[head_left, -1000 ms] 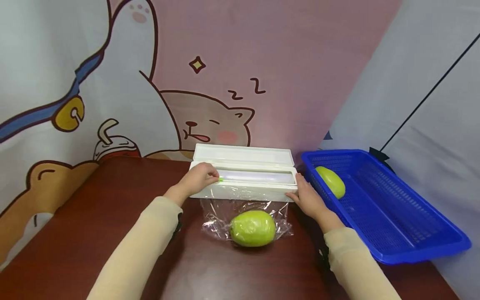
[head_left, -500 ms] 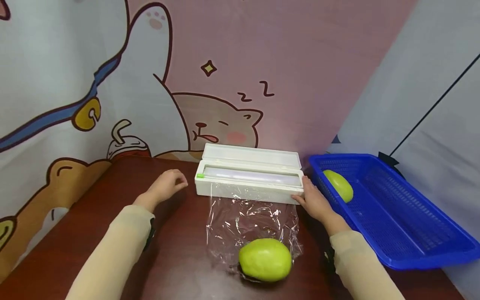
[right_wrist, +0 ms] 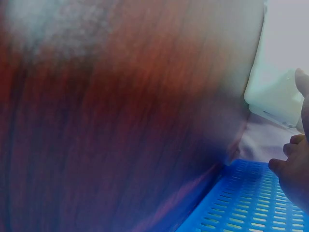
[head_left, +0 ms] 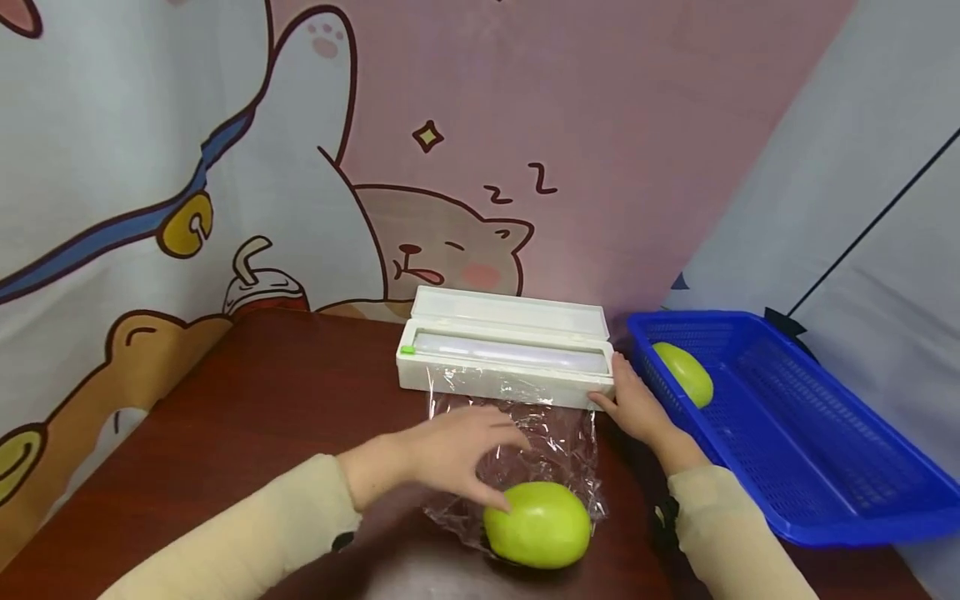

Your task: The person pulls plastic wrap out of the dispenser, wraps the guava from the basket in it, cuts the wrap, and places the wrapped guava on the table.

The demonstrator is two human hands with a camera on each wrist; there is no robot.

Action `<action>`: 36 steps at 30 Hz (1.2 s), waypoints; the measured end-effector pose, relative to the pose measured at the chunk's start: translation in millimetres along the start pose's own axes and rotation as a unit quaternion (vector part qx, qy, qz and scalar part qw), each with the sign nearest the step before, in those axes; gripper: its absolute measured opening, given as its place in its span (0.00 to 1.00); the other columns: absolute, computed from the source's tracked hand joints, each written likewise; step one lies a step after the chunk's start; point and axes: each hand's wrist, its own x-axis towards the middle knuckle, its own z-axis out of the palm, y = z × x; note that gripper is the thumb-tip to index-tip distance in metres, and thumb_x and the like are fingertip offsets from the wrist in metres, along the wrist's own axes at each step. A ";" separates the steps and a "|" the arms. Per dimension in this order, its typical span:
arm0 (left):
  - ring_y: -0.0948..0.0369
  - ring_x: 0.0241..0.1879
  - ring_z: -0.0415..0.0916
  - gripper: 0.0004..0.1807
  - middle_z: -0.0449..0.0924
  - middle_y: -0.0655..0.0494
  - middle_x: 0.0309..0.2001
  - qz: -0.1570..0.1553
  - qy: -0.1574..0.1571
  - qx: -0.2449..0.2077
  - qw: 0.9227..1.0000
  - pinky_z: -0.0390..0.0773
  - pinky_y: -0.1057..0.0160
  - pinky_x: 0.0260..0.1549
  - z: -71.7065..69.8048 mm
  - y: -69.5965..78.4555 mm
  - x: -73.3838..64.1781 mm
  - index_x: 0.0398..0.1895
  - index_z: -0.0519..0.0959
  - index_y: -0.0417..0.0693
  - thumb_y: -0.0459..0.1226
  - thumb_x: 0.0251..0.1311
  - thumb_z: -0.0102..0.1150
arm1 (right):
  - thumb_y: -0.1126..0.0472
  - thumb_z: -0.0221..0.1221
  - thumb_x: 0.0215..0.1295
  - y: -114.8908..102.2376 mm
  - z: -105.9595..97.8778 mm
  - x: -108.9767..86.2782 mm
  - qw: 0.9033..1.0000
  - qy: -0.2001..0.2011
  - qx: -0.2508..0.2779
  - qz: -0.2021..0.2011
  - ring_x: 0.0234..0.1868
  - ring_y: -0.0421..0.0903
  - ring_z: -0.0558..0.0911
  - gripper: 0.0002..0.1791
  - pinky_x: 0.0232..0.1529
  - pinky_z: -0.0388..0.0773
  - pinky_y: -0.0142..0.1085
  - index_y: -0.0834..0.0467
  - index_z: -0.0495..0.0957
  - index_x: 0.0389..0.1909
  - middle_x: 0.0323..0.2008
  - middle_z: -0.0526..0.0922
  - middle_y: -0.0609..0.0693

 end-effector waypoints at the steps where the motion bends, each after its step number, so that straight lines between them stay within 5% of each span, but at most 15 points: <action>1: 0.66 0.53 0.70 0.37 0.75 0.64 0.53 0.017 -0.013 0.017 1.000 0.71 0.64 0.57 4.9 8.3 4.0 0.56 0.72 0.57 0.66 0.46 0.59 | 0.57 0.58 0.63 0.4 0.8 0.2 1.000 0.000 0.003 0.000 0.67 0.73 0.52 0.44 0.66 0.51 0.61 0.78 0.43 0.66 0.66 0.52 0.77; 4: 0.69 0.48 0.70 0.36 0.73 0.65 0.49 0.050 -0.025 0.052 0.997 0.71 0.69 0.53 20.1 22.0 12.6 0.53 0.72 0.58 0.67 0.45 0.58 | 0.57 0.57 0.64 2.5 2.9 0.7 1.000 -0.001 0.007 0.006 0.67 0.73 0.52 0.45 0.66 0.51 0.61 0.78 0.42 0.67 0.66 0.52 0.76; 8: 0.70 0.46 0.70 0.32 0.72 0.66 0.47 0.057 -0.019 0.055 0.997 0.72 0.70 0.52 29.6 24.0 17.4 0.51 0.72 0.60 0.66 0.47 0.58 | 0.56 0.57 0.64 3.7 3.8 1.0 1.000 -0.003 0.012 0.012 0.67 0.72 0.52 0.45 0.67 0.51 0.61 0.76 0.41 0.68 0.66 0.52 0.75; 25: 0.68 0.50 0.71 0.28 0.74 0.64 0.49 0.061 -0.015 0.041 0.997 0.71 0.68 0.55 32.9 17.9 21.2 0.53 0.73 0.57 0.61 0.54 0.55 | 0.54 0.58 0.63 4.5 0.1 0.6 1.000 -0.003 0.000 0.016 0.68 0.71 0.51 0.45 0.67 0.50 0.61 0.72 0.42 0.69 0.67 0.51 0.73; 29: 0.68 0.50 0.72 0.28 0.75 0.65 0.49 0.060 -0.014 0.048 0.997 0.71 0.68 0.55 33.5 19.2 23.3 0.52 0.74 0.56 0.61 0.54 0.56 | 0.59 0.64 0.57 1.1 -1.9 -2.2 0.997 0.070 -0.032 -0.028 0.66 0.68 0.59 0.38 0.64 0.59 0.60 0.68 0.59 0.65 0.65 0.59 0.71; 32: 0.67 0.50 0.72 0.27 0.75 0.64 0.49 0.049 -0.014 0.050 0.997 0.71 0.67 0.55 34.4 16.8 25.3 0.54 0.74 0.55 0.60 0.57 0.54 | 0.65 0.68 0.49 -5.5 -2.5 -4.0 0.983 0.157 -0.043 -0.084 0.58 0.64 0.68 0.22 0.58 0.67 0.56 0.64 0.77 0.47 0.57 0.71 0.67; 36: 0.65 0.51 0.72 0.26 0.74 0.61 0.51 0.019 -0.020 0.044 0.999 0.71 0.66 0.56 37.2 10.5 26.0 0.59 0.73 0.55 0.56 0.63 0.48 | 0.70 0.69 0.45 -15.5 -4.7 -7.5 0.973 0.202 -0.020 -0.112 0.46 0.59 0.76 0.07 0.49 0.73 0.50 0.62 0.81 0.26 0.41 0.80 0.60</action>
